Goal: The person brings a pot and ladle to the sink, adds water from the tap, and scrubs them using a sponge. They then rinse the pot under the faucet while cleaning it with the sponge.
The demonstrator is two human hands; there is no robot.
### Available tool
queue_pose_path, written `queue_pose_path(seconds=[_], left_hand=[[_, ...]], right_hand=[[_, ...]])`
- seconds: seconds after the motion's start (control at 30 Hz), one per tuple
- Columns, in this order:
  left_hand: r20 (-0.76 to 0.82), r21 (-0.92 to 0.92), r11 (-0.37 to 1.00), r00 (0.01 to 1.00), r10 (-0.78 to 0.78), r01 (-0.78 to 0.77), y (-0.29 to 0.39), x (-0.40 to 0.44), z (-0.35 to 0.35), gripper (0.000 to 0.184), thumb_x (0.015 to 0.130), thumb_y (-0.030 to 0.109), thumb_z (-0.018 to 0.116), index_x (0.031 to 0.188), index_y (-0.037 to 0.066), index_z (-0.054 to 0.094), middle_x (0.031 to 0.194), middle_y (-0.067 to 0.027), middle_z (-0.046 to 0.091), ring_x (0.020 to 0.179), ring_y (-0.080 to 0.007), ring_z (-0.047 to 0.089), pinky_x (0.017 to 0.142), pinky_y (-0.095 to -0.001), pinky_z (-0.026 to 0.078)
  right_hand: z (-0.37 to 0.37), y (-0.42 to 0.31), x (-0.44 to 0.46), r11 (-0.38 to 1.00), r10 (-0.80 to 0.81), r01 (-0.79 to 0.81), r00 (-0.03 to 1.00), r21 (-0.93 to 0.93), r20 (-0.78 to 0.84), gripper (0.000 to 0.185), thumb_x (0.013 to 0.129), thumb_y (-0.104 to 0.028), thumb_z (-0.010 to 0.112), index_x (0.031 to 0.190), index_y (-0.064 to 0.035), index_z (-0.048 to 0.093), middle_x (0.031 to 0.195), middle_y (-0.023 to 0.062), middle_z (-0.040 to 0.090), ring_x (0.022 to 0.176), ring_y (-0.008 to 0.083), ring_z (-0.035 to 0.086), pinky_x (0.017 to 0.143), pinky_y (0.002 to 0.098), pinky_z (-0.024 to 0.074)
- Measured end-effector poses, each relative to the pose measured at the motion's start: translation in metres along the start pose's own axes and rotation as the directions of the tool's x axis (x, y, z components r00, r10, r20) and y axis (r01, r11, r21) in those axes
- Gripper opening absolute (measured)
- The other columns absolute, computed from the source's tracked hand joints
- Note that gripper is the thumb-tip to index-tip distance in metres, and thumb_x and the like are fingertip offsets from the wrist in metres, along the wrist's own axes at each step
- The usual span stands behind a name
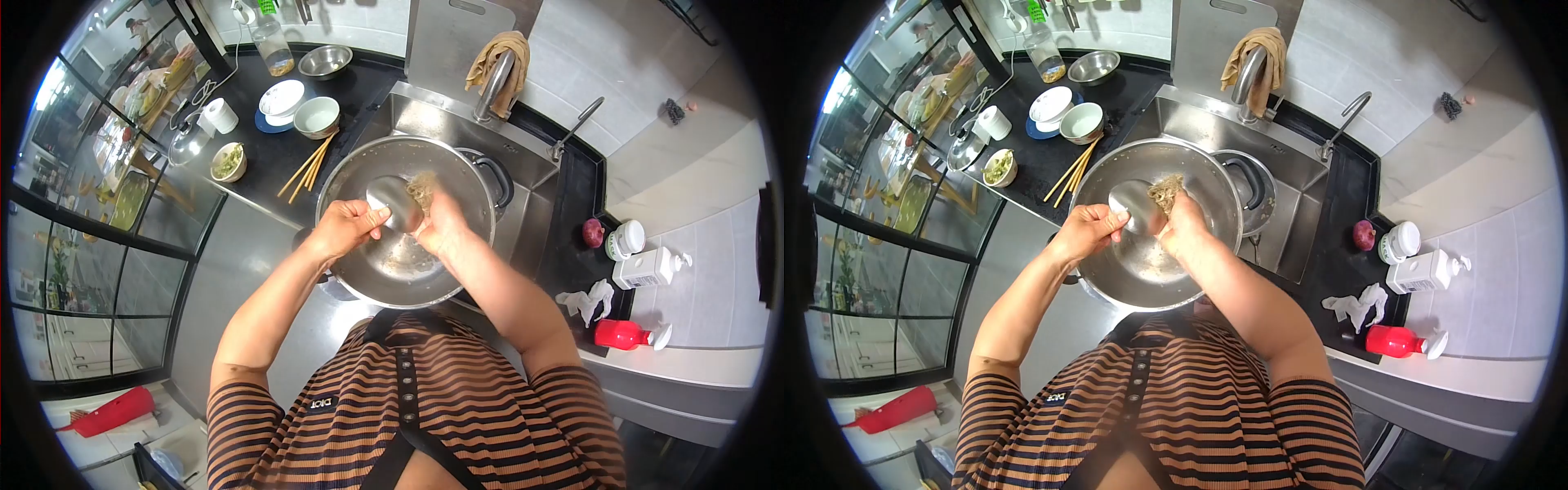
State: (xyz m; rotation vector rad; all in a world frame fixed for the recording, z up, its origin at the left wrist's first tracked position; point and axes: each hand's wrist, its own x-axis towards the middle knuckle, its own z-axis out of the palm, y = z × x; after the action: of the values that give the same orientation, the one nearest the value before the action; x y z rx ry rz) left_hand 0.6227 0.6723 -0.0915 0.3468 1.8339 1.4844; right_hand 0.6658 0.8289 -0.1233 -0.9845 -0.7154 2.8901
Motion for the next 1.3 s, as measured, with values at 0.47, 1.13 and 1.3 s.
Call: queue_pose_path(seconds=[0.47,1.13,1.3], left_hand=[[-0.231,0.648,0.702,0.802,0.550,-0.295,-0.045,0.028,0.005,0.057,0.075,0.011,0.061,0.122,-0.004,0.033,0.107,-0.0176,0.048,0.068,-0.0193,0.058,0.055,-0.0288,0.048],[-0.215,0.050,0.853,0.840,-0.499,0.520,-0.024,0.060,-0.015,0.018,0.082,-0.002,0.033,0.080,-0.004,0.051,0.061,-0.0111,0.054,0.044,-0.0150,0.052,0.034,-0.0240,0.042],[-0.229,-0.080,0.811,0.781,-0.581,0.580,-0.036,0.063,0.001,0.016,0.083,0.001,0.033,0.084,0.001,0.049,0.056,-0.0057,0.051,0.042,-0.0123,0.049,0.032,-0.0218,0.039]], right_hand=[[0.001,0.011,-0.007,0.967,-0.242,0.245,0.969,-0.071,0.046,0.030,0.087,-0.015,0.043,0.113,-0.0082,0.030,0.107,0.0138,0.045,0.090,0.0246,0.054,0.078,0.0463,0.0456],[-0.029,-0.042,-0.023,-0.310,-0.351,0.274,0.857,-0.910,0.378,0.041,0.074,-0.018,0.055,0.109,-0.0015,0.043,0.103,0.0234,0.049,0.090,0.0355,0.053,0.083,0.0366,0.0406],[-0.028,-0.040,-0.030,-0.502,-0.352,0.191,0.846,-0.843,0.401,0.037,0.073,-0.013,0.054,0.105,-0.0005,0.044,0.104,0.0233,0.048,0.088,0.0364,0.054,0.079,0.0394,0.0427]])
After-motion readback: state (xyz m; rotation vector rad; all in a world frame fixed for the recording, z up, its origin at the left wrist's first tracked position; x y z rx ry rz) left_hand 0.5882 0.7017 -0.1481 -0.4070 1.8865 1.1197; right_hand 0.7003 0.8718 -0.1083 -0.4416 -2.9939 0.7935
